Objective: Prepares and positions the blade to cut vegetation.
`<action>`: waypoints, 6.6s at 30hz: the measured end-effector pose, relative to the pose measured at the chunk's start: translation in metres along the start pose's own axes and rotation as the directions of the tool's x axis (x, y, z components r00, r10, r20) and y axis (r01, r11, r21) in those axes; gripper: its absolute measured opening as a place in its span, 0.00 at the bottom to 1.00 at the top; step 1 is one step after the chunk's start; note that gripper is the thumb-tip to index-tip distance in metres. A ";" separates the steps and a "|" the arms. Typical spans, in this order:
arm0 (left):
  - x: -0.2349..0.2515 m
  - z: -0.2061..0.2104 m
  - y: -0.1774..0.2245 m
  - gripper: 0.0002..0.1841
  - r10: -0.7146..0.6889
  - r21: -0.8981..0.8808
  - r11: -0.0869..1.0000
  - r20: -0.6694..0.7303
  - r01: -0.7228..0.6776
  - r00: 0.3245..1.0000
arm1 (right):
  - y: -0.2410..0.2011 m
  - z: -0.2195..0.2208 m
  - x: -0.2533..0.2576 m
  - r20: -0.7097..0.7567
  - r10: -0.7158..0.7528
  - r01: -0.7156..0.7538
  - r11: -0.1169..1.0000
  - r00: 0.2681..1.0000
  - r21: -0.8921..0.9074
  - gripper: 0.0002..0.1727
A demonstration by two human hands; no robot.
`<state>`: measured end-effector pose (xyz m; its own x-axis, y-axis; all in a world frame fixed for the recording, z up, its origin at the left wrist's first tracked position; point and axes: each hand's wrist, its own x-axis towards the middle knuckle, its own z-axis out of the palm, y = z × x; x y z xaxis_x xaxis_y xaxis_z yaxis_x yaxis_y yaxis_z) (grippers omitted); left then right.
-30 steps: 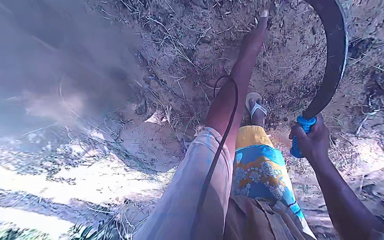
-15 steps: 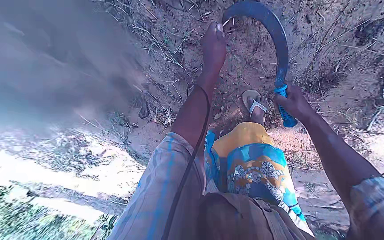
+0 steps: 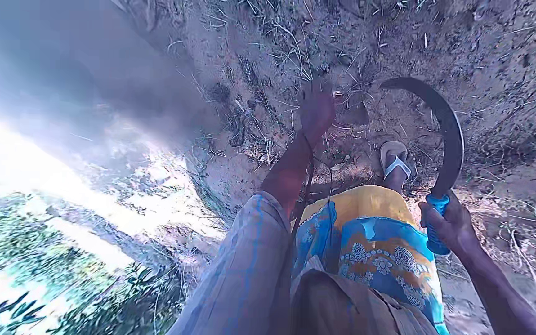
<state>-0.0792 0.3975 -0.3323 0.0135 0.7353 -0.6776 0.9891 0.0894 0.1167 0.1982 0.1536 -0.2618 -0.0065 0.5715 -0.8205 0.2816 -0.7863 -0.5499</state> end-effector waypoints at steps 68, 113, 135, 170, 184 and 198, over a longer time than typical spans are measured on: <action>-0.019 0.155 -0.111 0.21 -0.205 -0.678 0.591 0.397 0.437 0.895 | 0.011 0.112 0.109 0.214 0.261 -0.086 0.800 0.941 -0.594 0.24; -0.089 0.198 -0.203 0.47 -0.386 -0.271 0.731 0.592 0.626 0.708 | -0.016 0.176 0.040 0.178 0.228 -0.029 0.688 0.957 -0.725 0.23; -0.109 0.147 -0.308 0.25 -0.110 -0.380 0.863 0.501 0.333 0.858 | -0.068 0.295 0.041 0.304 0.484 -0.264 0.793 0.821 -0.549 0.21; -0.072 0.189 -0.299 0.49 -0.549 -0.192 0.738 0.385 0.647 0.742 | -0.030 0.195 0.014 0.156 0.265 -0.098 0.743 0.951 -0.663 0.25; -0.101 0.171 -0.356 0.22 -0.363 -0.290 0.804 0.450 0.518 0.816 | -0.041 0.324 0.085 0.349 0.380 0.000 0.677 0.857 -0.736 0.24; -0.123 0.193 -0.364 0.20 -0.432 -0.462 0.581 0.523 0.671 0.734 | -0.071 0.317 0.069 0.407 0.292 0.057 0.750 0.866 -0.659 0.24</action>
<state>-0.4130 0.1451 -0.4313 -0.3412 0.1499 -0.9280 0.5158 0.8552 -0.0515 -0.1268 0.1743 -0.3290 -0.3135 0.1701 -0.9342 0.8430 -0.4030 -0.3563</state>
